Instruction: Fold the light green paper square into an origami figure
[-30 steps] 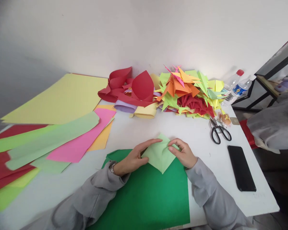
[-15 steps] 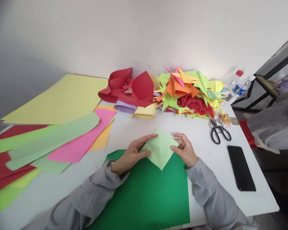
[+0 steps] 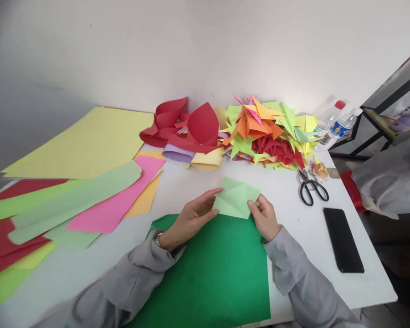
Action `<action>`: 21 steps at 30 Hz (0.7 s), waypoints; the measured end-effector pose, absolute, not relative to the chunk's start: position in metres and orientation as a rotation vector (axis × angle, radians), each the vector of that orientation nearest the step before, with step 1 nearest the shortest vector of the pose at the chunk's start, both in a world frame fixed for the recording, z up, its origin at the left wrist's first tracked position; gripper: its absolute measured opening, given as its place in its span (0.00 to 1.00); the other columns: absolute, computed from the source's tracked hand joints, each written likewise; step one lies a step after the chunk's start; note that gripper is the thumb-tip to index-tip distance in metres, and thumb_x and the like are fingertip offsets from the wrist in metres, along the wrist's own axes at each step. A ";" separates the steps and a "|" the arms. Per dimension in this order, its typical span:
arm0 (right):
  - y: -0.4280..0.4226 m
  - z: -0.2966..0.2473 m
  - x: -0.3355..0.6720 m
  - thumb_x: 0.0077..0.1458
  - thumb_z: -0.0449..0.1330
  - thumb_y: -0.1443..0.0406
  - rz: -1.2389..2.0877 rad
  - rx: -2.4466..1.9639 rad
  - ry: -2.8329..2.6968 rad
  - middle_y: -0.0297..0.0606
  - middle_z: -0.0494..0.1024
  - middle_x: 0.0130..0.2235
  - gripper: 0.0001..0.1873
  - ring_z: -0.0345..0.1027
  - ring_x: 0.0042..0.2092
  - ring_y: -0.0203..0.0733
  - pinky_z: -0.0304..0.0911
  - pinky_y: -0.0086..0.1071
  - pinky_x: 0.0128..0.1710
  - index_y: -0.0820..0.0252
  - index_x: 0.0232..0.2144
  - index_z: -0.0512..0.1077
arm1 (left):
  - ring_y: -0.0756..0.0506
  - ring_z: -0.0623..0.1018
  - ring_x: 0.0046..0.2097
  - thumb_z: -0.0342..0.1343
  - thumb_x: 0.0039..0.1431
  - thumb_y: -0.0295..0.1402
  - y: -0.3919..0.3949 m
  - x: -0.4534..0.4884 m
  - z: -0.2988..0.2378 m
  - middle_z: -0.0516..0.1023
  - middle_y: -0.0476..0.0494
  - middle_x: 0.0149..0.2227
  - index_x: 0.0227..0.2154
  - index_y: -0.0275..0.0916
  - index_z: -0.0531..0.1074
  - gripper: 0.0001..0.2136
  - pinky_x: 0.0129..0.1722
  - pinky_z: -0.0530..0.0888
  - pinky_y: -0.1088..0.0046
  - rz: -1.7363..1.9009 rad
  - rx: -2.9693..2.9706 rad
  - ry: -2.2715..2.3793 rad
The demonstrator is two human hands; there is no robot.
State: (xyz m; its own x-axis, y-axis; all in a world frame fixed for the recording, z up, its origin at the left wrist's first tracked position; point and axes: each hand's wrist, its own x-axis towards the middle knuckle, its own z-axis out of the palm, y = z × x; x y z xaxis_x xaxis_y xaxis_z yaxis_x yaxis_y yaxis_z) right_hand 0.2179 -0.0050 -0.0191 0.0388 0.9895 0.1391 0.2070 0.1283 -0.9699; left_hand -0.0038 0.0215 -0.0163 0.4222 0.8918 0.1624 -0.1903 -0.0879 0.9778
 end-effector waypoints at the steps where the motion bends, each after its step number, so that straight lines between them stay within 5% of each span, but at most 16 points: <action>1: -0.005 -0.019 0.219 0.60 0.56 0.54 0.800 -1.332 -1.395 0.28 0.65 0.20 0.15 0.56 0.21 0.33 0.57 0.27 0.21 0.60 0.36 0.72 | 0.40 0.71 0.55 0.59 0.58 0.36 0.022 -0.003 -0.016 0.65 0.38 0.59 0.55 0.43 0.68 0.21 0.53 0.71 0.61 1.068 1.365 0.685; 3: -0.006 -0.018 0.224 0.62 0.54 0.58 0.389 -1.404 -1.453 0.31 0.69 0.22 0.12 0.61 0.23 0.35 0.61 0.29 0.24 0.60 0.34 0.73 | 0.42 0.72 0.51 0.60 0.56 0.35 0.023 -0.004 -0.012 0.67 0.38 0.56 0.51 0.43 0.71 0.19 0.49 0.73 0.63 1.137 1.376 0.708; 6: -0.009 -0.011 0.232 0.62 0.50 0.67 -0.170 -1.336 -1.632 0.42 0.78 0.38 0.14 0.73 0.39 0.43 0.68 0.36 0.39 0.57 0.45 0.73 | 0.43 0.75 0.46 0.62 0.55 0.35 0.022 -0.005 -0.005 0.73 0.39 0.47 0.45 0.40 0.75 0.14 0.46 0.75 0.64 1.131 1.328 0.749; 10: -0.015 0.000 0.232 0.60 0.52 0.73 -0.524 -1.136 -1.984 0.45 0.76 0.49 0.19 0.69 0.49 0.46 0.65 0.41 0.45 0.54 0.51 0.70 | 0.41 0.77 0.44 0.58 0.59 0.39 0.017 -0.003 -0.004 0.78 0.38 0.42 0.45 0.36 0.74 0.15 0.45 0.75 0.61 0.954 1.153 0.674; 16: -0.017 0.000 0.211 0.61 0.55 0.69 -0.273 -0.779 -2.500 0.45 0.78 0.47 0.13 0.69 0.46 0.44 0.65 0.39 0.42 0.61 0.48 0.72 | 0.42 0.76 0.48 0.62 0.55 0.38 0.020 0.002 -0.016 0.75 0.39 0.47 0.52 0.39 0.66 0.23 0.47 0.74 0.64 1.031 1.058 0.756; 21: -0.018 0.002 0.211 0.60 0.56 0.61 -0.006 -0.924 -2.263 0.49 0.74 0.51 0.21 0.66 0.53 0.51 0.64 0.47 0.49 0.60 0.54 0.67 | 0.44 0.76 0.47 0.63 0.53 0.36 0.022 0.000 -0.019 0.75 0.40 0.47 0.53 0.39 0.64 0.26 0.47 0.73 0.66 1.040 1.147 0.764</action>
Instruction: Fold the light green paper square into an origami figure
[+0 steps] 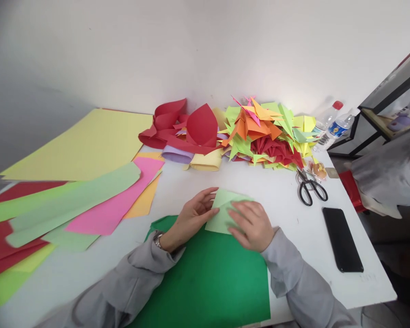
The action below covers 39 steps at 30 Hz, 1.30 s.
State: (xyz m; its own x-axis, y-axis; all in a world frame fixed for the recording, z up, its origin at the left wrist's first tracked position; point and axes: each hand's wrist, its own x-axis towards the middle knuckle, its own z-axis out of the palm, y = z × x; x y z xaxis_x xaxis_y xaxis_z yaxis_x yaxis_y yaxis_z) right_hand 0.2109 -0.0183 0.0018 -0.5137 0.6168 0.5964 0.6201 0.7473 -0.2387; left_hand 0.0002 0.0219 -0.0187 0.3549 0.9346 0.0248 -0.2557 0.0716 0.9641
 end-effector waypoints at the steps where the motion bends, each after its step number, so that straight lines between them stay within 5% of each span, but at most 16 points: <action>1: -0.018 0.002 0.213 0.60 0.56 0.63 0.036 -1.012 -2.141 0.50 0.72 0.53 0.21 0.64 0.54 0.52 0.62 0.49 0.51 0.59 0.55 0.66 | 0.43 0.76 0.48 0.63 0.53 0.36 0.022 0.000 -0.019 0.76 0.39 0.46 0.53 0.38 0.65 0.25 0.47 0.73 0.66 1.026 1.153 0.739; 5: -0.014 0.000 0.222 0.60 0.56 0.58 0.555 -1.173 -1.758 0.48 0.71 0.54 0.24 0.65 0.55 0.51 0.64 0.49 0.51 0.55 0.57 0.64 | 0.41 0.77 0.48 0.63 0.53 0.36 0.020 -0.002 -0.017 0.78 0.39 0.44 0.49 0.37 0.68 0.21 0.48 0.73 0.63 0.955 1.178 0.647; 11: -0.012 -0.006 0.221 0.53 0.64 0.55 1.361 -1.022 -1.415 0.41 0.79 0.43 0.22 0.74 0.44 0.44 0.70 0.38 0.44 0.54 0.49 0.72 | 0.41 0.78 0.47 0.63 0.54 0.37 0.019 -0.002 -0.011 0.80 0.40 0.42 0.47 0.37 0.71 0.18 0.47 0.75 0.63 0.926 1.215 0.643; 18: -0.009 -0.014 0.220 0.48 0.66 0.58 0.957 -1.315 -1.370 0.39 0.81 0.41 0.16 0.75 0.42 0.44 0.71 0.37 0.44 0.56 0.40 0.76 | 0.48 0.78 0.36 0.58 0.57 0.35 0.021 -0.003 -0.015 0.76 0.37 0.47 0.50 0.38 0.70 0.17 0.34 0.77 0.72 1.068 1.441 0.889; 23: -0.011 -0.022 0.219 0.52 0.61 0.60 0.571 -1.524 -1.538 0.39 0.82 0.39 0.11 0.76 0.40 0.46 0.71 0.39 0.46 0.57 0.37 0.78 | 0.43 0.74 0.49 0.53 0.60 0.27 0.020 -0.003 -0.017 0.73 0.36 0.50 0.43 0.40 0.72 0.09 0.46 0.74 0.61 1.307 2.012 0.969; 27: -0.017 -0.018 0.217 0.56 0.58 0.60 0.381 -1.523 -1.736 0.40 0.82 0.37 0.11 0.77 0.37 0.46 0.72 0.38 0.41 0.58 0.36 0.78 | 0.40 0.73 0.48 0.55 0.60 0.34 0.014 -0.001 -0.011 0.75 0.34 0.47 0.41 0.39 0.72 0.08 0.46 0.73 0.58 1.055 2.402 0.734; 32: -0.017 -0.008 0.222 0.61 0.54 0.59 0.538 -1.407 -1.963 0.36 0.82 0.36 0.13 0.77 0.34 0.43 0.71 0.34 0.37 0.55 0.38 0.78 | 0.34 0.72 0.49 0.58 0.54 0.49 0.011 -0.001 -0.007 0.74 0.31 0.48 0.44 0.37 0.71 0.21 0.47 0.70 0.52 0.737 2.602 0.754; 39: 0.003 -0.007 0.250 0.56 0.60 0.57 0.739 -1.317 -1.778 0.39 0.78 0.30 0.12 0.69 0.27 0.37 0.66 0.30 0.26 0.59 0.35 0.78 | 0.28 0.67 0.54 0.63 0.42 0.53 0.003 0.000 -0.004 0.69 0.27 0.54 0.38 0.36 0.69 0.27 0.52 0.64 0.46 0.579 2.668 0.800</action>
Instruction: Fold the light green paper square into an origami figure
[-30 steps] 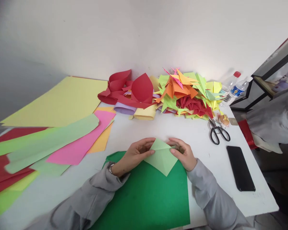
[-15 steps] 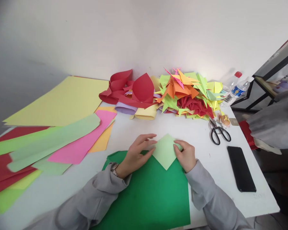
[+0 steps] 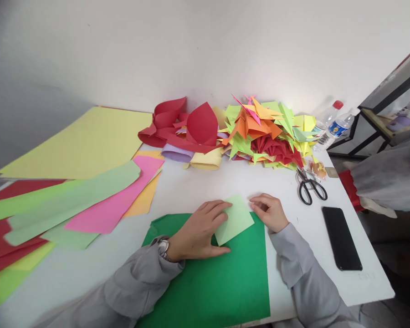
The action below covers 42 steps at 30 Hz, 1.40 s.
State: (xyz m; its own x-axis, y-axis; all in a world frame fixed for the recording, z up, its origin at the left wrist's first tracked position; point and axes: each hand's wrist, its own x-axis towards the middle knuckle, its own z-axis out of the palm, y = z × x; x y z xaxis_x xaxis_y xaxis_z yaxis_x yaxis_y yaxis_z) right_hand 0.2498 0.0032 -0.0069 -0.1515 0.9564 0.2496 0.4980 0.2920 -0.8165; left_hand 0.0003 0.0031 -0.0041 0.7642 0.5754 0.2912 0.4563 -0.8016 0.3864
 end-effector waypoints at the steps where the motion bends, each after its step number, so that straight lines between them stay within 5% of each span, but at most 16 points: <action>1: 0.005 -0.006 0.254 0.55 0.61 0.57 0.840 -1.264 -1.813 0.39 0.78 0.31 0.12 0.69 0.28 0.37 0.67 0.30 0.27 0.59 0.35 0.78 | 0.27 0.66 0.55 0.64 0.42 0.52 0.001 0.001 -0.004 0.68 0.27 0.54 0.37 0.36 0.69 0.26 0.52 0.64 0.46 0.570 2.673 0.812; 6: 0.008 -0.003 0.267 0.54 0.63 0.58 1.172 -1.031 -1.964 0.44 0.77 0.43 0.14 0.71 0.42 0.41 0.68 0.36 0.41 0.59 0.41 0.77 | 0.29 0.65 0.56 0.61 0.48 0.40 -0.005 0.002 -0.002 0.68 0.27 0.54 0.35 0.36 0.68 0.15 0.54 0.63 0.47 0.587 2.662 0.839; 12: 0.009 -0.002 0.268 0.55 0.63 0.59 1.210 -0.971 -1.982 0.45 0.76 0.46 0.14 0.69 0.49 0.45 0.65 0.42 0.50 0.57 0.43 0.76 | 0.31 0.66 0.56 0.58 0.51 0.39 -0.001 -0.001 0.002 0.69 0.30 0.53 0.35 0.38 0.65 0.13 0.53 0.64 0.49 0.667 2.546 0.795; 42: 0.006 0.002 0.266 0.56 0.61 0.60 1.214 -0.880 -1.989 0.47 0.74 0.49 0.13 0.66 0.54 0.46 0.62 0.45 0.54 0.57 0.43 0.75 | 0.36 0.67 0.54 0.52 0.57 0.37 0.003 -0.005 0.004 0.70 0.33 0.51 0.37 0.39 0.64 0.08 0.54 0.64 0.53 0.746 2.388 0.749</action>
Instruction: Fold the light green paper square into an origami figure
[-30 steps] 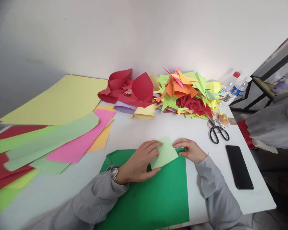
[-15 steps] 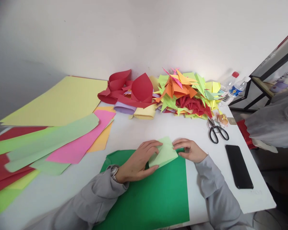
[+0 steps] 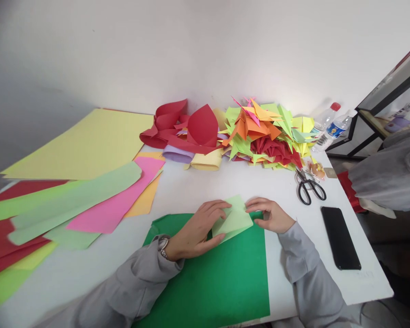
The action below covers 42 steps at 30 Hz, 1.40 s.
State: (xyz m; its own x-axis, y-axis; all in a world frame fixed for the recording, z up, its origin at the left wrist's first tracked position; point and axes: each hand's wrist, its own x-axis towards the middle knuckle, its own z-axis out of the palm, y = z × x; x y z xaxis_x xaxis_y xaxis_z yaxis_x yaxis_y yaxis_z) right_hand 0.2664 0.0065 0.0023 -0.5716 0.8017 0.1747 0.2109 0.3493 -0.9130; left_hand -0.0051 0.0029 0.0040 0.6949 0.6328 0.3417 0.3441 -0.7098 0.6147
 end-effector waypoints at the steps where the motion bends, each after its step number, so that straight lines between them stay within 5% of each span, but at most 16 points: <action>1: 0.006 0.002 0.266 0.56 0.61 0.61 1.190 -0.874 -2.002 0.46 0.74 0.49 0.12 0.66 0.54 0.46 0.61 0.45 0.54 0.57 0.43 0.75 | 0.36 0.67 0.54 0.51 0.58 0.37 0.003 -0.005 0.004 0.70 0.33 0.51 0.37 0.39 0.64 0.08 0.54 0.64 0.53 0.745 2.390 0.748; 14: 0.001 -0.009 0.253 0.45 0.52 0.77 0.542 -0.876 -2.432 0.38 0.77 0.51 0.24 0.61 0.58 0.48 0.62 0.49 0.55 0.55 0.42 0.76 | 0.34 0.64 0.60 0.51 0.60 0.38 0.003 -0.004 -0.002 0.70 0.34 0.56 0.44 0.39 0.71 0.13 0.58 0.60 0.50 0.578 2.588 0.659; 18: 0.003 -0.011 0.259 0.45 0.53 0.76 0.567 -0.913 -2.463 0.37 0.77 0.51 0.24 0.62 0.58 0.48 0.62 0.48 0.55 0.54 0.42 0.76 | 0.35 0.60 0.63 0.49 0.63 0.35 0.005 -0.007 -0.005 0.66 0.39 0.60 0.49 0.41 0.71 0.14 0.62 0.54 0.49 0.446 2.661 0.633; 24: 0.003 -0.009 0.259 0.51 0.61 0.68 0.565 -0.925 -2.509 0.39 0.75 0.52 0.14 0.62 0.58 0.52 0.61 0.49 0.55 0.53 0.42 0.77 | 0.34 0.54 0.66 0.53 0.61 0.46 0.007 -0.015 -0.003 0.58 0.41 0.65 0.59 0.45 0.63 0.24 0.63 0.48 0.46 0.296 2.711 0.620; 27: 0.003 -0.009 0.258 0.52 0.62 0.67 0.560 -0.942 -2.508 0.39 0.76 0.52 0.12 0.62 0.57 0.52 0.61 0.50 0.54 0.53 0.41 0.77 | 0.34 0.58 0.64 0.53 0.61 0.47 0.007 -0.017 0.000 0.63 0.39 0.62 0.53 0.43 0.69 0.21 0.63 0.51 0.45 0.387 2.718 0.595; 32: 0.004 -0.010 0.258 0.53 0.62 0.66 0.573 -0.934 -2.488 0.38 0.76 0.51 0.10 0.63 0.57 0.50 0.62 0.48 0.54 0.51 0.40 0.77 | 0.40 0.69 0.54 0.49 0.63 0.29 0.005 -0.018 0.006 0.75 0.40 0.49 0.36 0.40 0.77 0.10 0.56 0.66 0.57 0.591 2.689 0.530; 42: 0.008 -0.017 0.262 0.54 0.64 0.57 0.691 -0.946 -2.399 0.41 0.77 0.50 0.13 0.64 0.56 0.50 0.62 0.48 0.54 0.51 0.42 0.77 | 0.39 0.70 0.50 0.50 0.58 0.24 -0.004 -0.018 0.009 0.74 0.40 0.48 0.37 0.41 0.78 0.12 0.49 0.70 0.57 0.496 2.658 0.469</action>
